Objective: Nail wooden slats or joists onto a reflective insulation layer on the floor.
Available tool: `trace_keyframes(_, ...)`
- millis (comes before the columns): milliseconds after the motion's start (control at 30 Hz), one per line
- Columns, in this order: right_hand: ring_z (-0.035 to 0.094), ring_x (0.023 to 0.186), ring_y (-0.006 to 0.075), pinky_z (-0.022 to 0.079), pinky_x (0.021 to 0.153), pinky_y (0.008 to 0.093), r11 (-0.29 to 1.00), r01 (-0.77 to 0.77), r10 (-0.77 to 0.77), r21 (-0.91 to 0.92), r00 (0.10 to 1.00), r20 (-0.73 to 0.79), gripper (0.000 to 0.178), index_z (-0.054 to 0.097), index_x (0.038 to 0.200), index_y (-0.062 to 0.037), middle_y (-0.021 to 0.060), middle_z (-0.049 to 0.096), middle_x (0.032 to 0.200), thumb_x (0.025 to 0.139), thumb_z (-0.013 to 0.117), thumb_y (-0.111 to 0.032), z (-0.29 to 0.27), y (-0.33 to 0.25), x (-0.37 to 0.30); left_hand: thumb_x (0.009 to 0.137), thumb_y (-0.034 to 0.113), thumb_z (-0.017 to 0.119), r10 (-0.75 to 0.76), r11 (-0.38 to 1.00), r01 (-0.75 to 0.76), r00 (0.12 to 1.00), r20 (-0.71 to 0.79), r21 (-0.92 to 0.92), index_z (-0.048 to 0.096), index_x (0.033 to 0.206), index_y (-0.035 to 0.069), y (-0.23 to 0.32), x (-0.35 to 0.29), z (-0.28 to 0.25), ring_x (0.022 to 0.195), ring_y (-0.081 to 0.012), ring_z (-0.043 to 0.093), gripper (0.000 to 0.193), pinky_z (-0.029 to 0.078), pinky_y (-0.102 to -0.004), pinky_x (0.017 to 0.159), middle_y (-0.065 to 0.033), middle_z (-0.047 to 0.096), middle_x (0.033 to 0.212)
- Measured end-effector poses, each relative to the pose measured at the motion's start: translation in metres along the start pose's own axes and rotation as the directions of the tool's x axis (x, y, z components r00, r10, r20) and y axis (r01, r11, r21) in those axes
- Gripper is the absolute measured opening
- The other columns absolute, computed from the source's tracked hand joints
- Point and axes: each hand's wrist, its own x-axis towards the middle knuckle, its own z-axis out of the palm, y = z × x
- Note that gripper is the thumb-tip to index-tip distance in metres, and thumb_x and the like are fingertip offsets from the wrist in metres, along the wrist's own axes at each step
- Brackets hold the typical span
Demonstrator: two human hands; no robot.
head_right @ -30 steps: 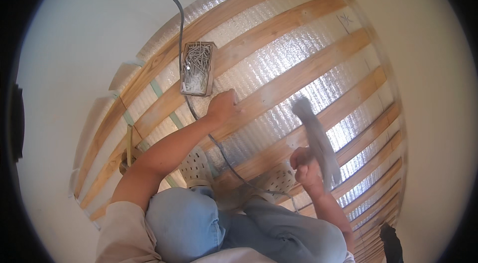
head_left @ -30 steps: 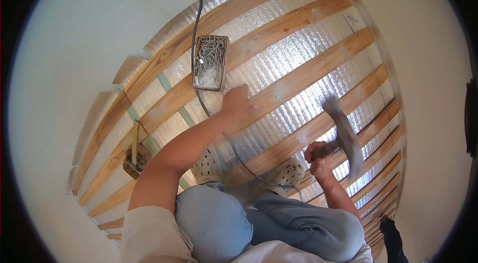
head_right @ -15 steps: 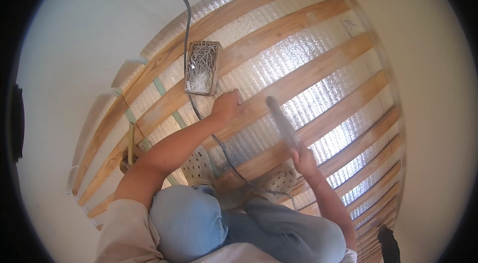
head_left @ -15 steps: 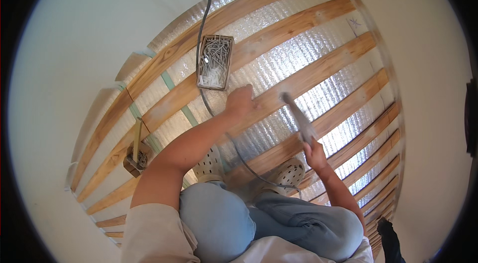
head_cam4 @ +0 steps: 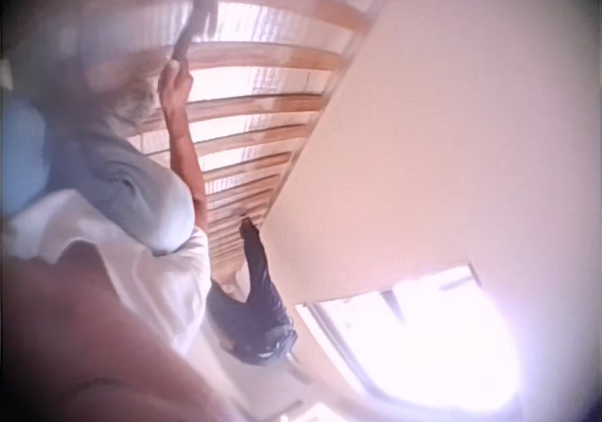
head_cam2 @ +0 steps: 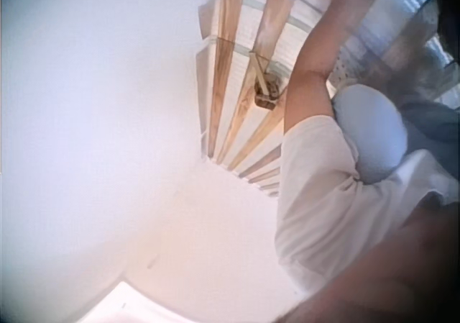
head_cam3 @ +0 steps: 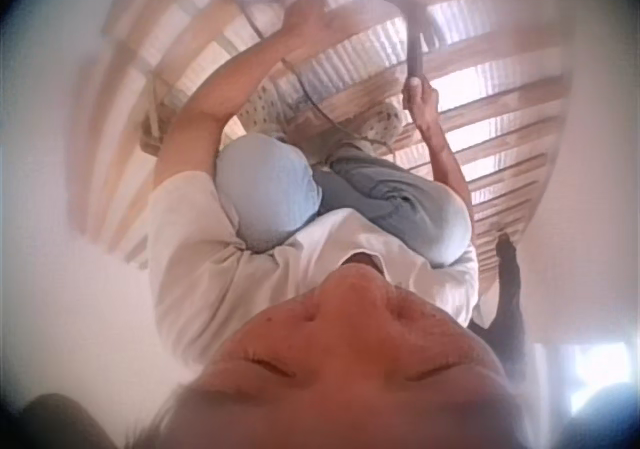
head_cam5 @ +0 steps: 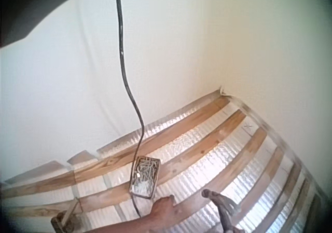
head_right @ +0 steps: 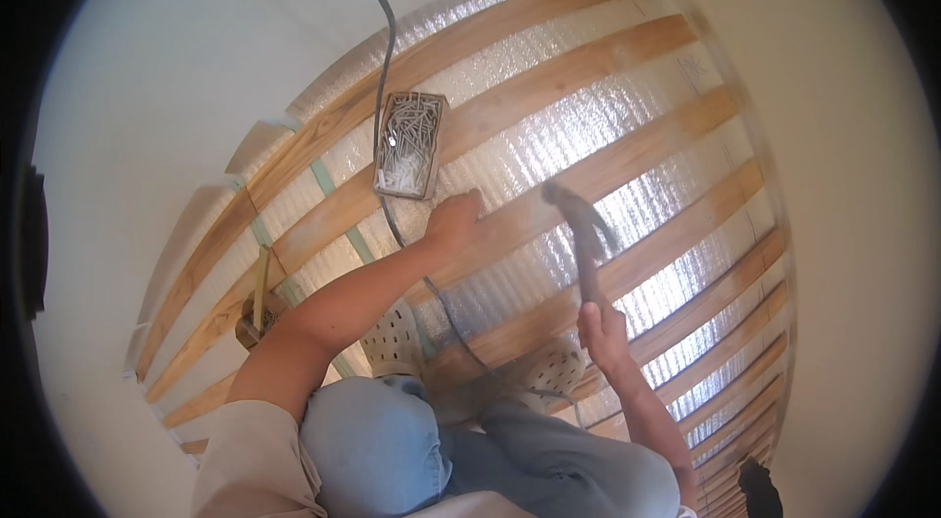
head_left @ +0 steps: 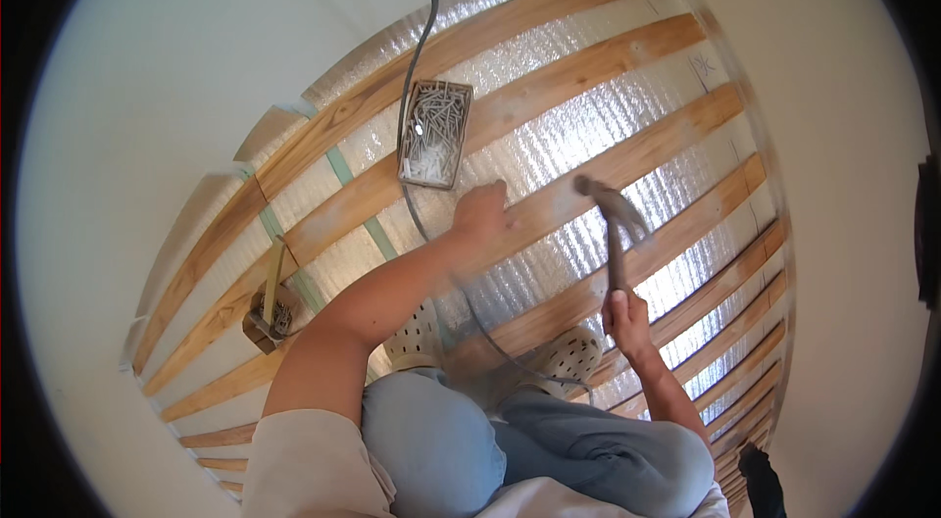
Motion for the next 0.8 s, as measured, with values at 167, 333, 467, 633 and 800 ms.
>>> trace_keyframes(167,0.047,0.048,0.0105,0.035,0.043,0.0261,0.800,0.596,-0.582,0.076,0.799,-0.151,0.055,0.052,0.079,-0.0028,0.0026,0.050,0.058,0.098,0.039,-0.054,0.004,0.037,0.008,0.072,0.031,0.076,-0.010,1.000,0.010,0.999,0.045,0.004,0.054,0.092,0.000,0.002,0.004,0.004,0.089,-0.0382,0.061,0.044,0.047,-0.0472,0.078,-0.0216,0.063,0.088)
trace_keyframes(333,0.059,0.057,0.0253,0.047,0.058,0.0390,0.910,-0.060,0.081,-0.409,0.996,0.033,0.044,0.055,0.090,0.0038,0.0197,0.056,0.064,0.098,0.045,-0.038,0.006,0.016,0.020,0.070,0.033,0.078,-0.014,0.999,0.012,0.998,0.060,0.039,0.054,0.092,-0.001,-0.001,0.000,0.001,0.088,-0.0376,0.061,0.046,0.047,-0.0466,0.078,-0.0202,0.063,0.088)
trace_keyframes(467,0.058,0.056,0.0202,0.046,0.056,0.0374,0.978,0.040,-0.034,-0.206,0.999,0.033,0.044,0.056,0.088,0.0026,0.0130,0.055,0.059,0.098,0.045,-0.038,-0.004,0.023,0.003,0.070,0.031,0.077,0.052,0.998,-0.052,0.999,0.006,0.046,0.055,0.092,0.000,0.006,-0.004,-0.003,0.088,-0.0377,0.061,0.044,0.047,-0.0471,0.079,-0.0210,0.063,0.088)
trace_keyframes(633,0.062,0.064,0.0367,0.047,0.061,0.0427,0.904,0.024,-0.032,-0.427,0.999,-0.011,0.044,0.058,0.093,0.0044,0.0224,0.060,0.067,0.097,0.047,-0.038,0.006,0.033,0.026,0.073,0.026,0.072,0.071,0.997,-0.071,0.997,0.005,0.023,0.055,0.086,0.000,-0.005,-0.004,0.003,0.087,-0.0388,0.061,0.034,0.047,-0.0473,0.076,-0.0225,0.062,0.087)
trace_keyframes(800,0.055,0.047,0.0163,0.045,0.049,0.0340,0.961,-0.149,0.143,-0.234,0.989,-0.043,0.051,0.059,0.096,0.0056,0.0097,0.054,0.058,0.097,0.047,-0.044,0.005,0.022,0.025,0.074,0.028,0.074,0.037,0.995,-0.045,0.996,0.083,0.085,0.057,0.092,-0.002,0.000,-0.005,-0.002,0.089,-0.0362,0.062,0.039,0.049,-0.0454,0.078,-0.0217,0.064,0.092)
